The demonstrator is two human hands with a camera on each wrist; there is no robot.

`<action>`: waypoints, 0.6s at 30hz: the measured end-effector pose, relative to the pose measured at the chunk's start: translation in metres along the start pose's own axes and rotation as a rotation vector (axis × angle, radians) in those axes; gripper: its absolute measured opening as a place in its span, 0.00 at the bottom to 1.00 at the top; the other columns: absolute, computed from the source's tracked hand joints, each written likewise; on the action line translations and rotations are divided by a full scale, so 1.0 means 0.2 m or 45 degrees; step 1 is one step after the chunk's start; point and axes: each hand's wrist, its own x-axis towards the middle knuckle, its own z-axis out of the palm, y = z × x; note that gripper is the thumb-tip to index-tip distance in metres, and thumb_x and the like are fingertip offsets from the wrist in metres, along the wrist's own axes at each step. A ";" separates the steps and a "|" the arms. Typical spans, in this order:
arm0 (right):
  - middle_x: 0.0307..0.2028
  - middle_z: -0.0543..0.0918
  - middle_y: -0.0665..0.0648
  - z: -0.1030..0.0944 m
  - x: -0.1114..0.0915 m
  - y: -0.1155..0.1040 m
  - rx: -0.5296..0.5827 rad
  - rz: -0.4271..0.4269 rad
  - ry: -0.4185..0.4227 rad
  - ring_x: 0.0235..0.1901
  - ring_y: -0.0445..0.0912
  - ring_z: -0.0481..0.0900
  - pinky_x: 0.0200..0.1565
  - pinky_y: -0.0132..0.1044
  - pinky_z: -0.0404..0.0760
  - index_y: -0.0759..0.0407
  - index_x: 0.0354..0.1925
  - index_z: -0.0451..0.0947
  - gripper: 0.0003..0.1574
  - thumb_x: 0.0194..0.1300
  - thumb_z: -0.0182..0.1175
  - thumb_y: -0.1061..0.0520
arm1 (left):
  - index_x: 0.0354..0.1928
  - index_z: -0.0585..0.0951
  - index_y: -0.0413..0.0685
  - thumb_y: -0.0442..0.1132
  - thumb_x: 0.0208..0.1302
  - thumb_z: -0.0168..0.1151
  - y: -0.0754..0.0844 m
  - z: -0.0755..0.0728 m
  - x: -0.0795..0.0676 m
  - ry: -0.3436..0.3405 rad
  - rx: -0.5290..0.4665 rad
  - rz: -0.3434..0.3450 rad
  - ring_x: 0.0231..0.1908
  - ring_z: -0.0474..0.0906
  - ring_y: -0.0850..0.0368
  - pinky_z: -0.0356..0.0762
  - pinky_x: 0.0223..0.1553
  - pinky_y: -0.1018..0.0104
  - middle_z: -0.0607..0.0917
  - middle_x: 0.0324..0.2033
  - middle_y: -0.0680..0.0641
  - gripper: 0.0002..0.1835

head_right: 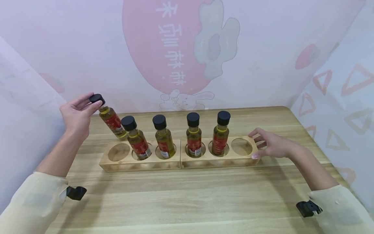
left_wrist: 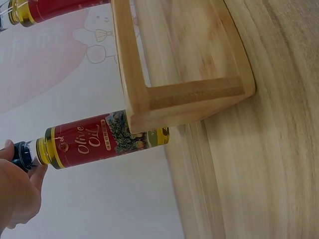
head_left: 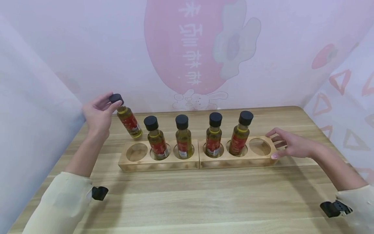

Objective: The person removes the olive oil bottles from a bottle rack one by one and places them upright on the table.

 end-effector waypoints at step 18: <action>0.62 0.72 0.83 0.00 0.00 -0.02 -0.004 0.033 -0.011 0.60 0.75 0.76 0.57 0.64 0.81 0.71 0.66 0.59 0.45 0.63 0.75 0.60 | 0.60 0.85 0.44 0.25 0.56 0.78 -0.05 -0.03 0.04 0.049 0.029 -0.059 0.50 0.87 0.62 0.79 0.59 0.74 0.84 0.59 0.42 0.28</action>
